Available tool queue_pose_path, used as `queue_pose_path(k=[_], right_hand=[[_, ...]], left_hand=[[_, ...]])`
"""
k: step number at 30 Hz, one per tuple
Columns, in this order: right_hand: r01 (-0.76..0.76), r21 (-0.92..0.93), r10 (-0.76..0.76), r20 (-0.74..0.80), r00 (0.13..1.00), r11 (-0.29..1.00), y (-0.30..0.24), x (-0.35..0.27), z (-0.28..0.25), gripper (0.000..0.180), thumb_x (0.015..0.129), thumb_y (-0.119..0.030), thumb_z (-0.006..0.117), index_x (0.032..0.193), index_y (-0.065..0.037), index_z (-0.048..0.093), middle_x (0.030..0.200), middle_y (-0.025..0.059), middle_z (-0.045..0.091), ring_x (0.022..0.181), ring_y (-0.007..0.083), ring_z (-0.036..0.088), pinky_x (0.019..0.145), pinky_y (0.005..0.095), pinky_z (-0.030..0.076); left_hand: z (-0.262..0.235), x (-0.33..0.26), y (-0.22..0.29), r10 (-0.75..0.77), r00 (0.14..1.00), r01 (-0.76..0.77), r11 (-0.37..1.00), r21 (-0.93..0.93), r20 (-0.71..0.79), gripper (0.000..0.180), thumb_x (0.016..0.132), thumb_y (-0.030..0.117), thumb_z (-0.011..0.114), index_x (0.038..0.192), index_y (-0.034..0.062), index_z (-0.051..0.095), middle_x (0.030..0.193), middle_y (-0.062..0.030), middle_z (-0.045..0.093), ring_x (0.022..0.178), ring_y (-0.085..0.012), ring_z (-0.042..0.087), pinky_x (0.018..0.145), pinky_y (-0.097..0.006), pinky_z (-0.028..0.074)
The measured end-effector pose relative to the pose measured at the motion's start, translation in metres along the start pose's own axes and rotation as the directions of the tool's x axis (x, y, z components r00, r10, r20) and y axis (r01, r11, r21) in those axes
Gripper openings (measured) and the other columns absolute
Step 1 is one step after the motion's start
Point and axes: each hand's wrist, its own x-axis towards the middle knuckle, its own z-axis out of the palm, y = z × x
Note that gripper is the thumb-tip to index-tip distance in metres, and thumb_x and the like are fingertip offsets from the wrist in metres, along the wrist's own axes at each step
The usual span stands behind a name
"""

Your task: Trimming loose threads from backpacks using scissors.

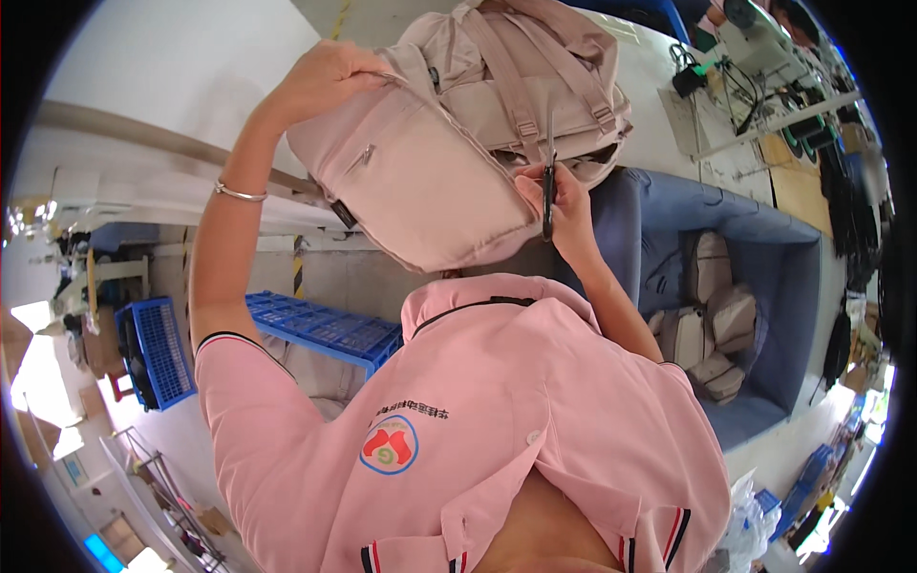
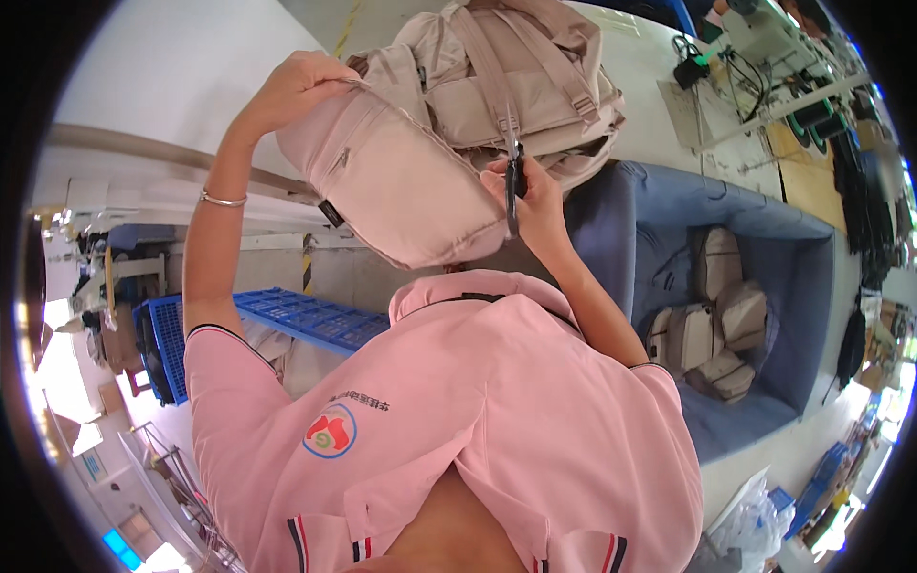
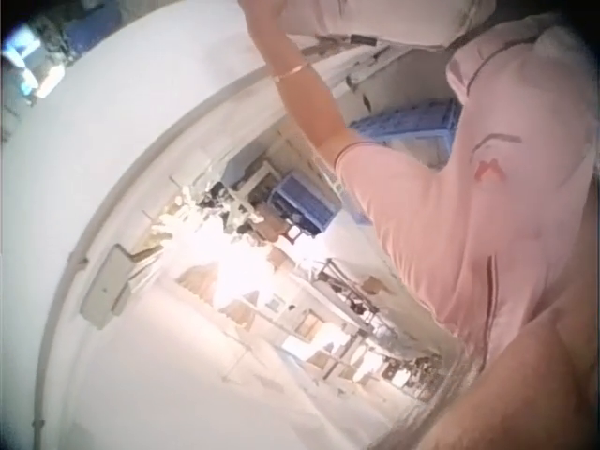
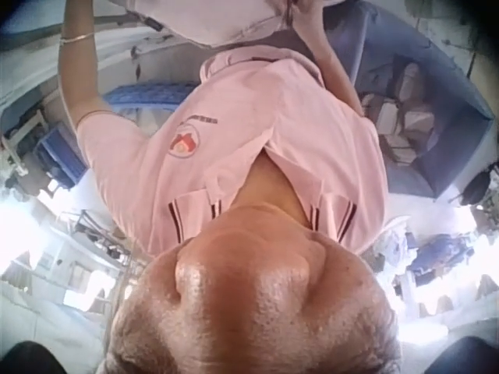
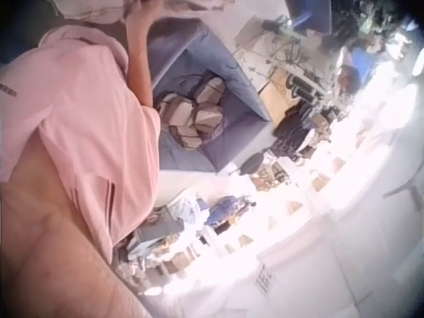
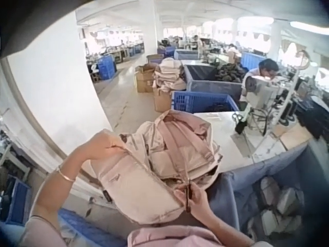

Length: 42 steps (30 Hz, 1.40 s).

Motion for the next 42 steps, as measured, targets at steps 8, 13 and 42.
queue_pose_path(k=[8, 13, 42], right_hand=[[0.206, -0.682, -0.135, 0.156, 0.978, 0.702, -0.007, -0.011, -0.022, 0.061, 0.078, -0.047, 0.080, 0.104, 0.001, 0.052, 0.093, 0.0150, 0.059, 0.079, 0.0350, 0.062, 0.065, 0.0422, 0.049], [0.294, -0.775, -0.212, 0.209, 0.955, 0.559, -0.004, 0.000, -0.020, 0.069, 0.075, -0.056, 0.078, 0.103, 0.003, 0.053, 0.101, 0.0175, 0.055, 0.090, 0.0401, 0.061, 0.070, 0.0458, 0.050], [0.290, -0.853, -0.233, 0.204, 0.951, 0.434, -0.020, 0.016, 0.016, 0.060, 0.077, -0.052, 0.079, 0.091, 0.000, 0.051, 0.077, 0.0125, 0.058, 0.070, 0.0359, 0.064, 0.057, 0.0420, 0.049]], left_hand=[[0.036, 0.022, -0.051, 0.157, 0.988, -0.155, 0.974, -0.164, 0.003, 0.020, 0.087, 0.014, 0.066, 0.103, 0.0037, 0.072, 0.086, -0.0105, 0.069, 0.082, -0.0249, 0.061, 0.077, -0.034, 0.048], [0.037, 0.025, -0.057, 0.157, 0.986, -0.139, 0.955, -0.261, 0.049, 0.018, 0.087, 0.014, 0.066, 0.100, 0.0035, 0.073, 0.084, -0.0090, 0.068, 0.083, -0.0239, 0.059, 0.080, -0.036, 0.045], [0.036, 0.032, -0.073, 0.174, 0.975, -0.141, 0.966, -0.215, 0.141, 0.019, 0.089, 0.008, 0.062, 0.105, 0.0043, 0.072, 0.093, -0.0010, 0.068, 0.094, -0.0177, 0.054, 0.089, -0.031, 0.044]])
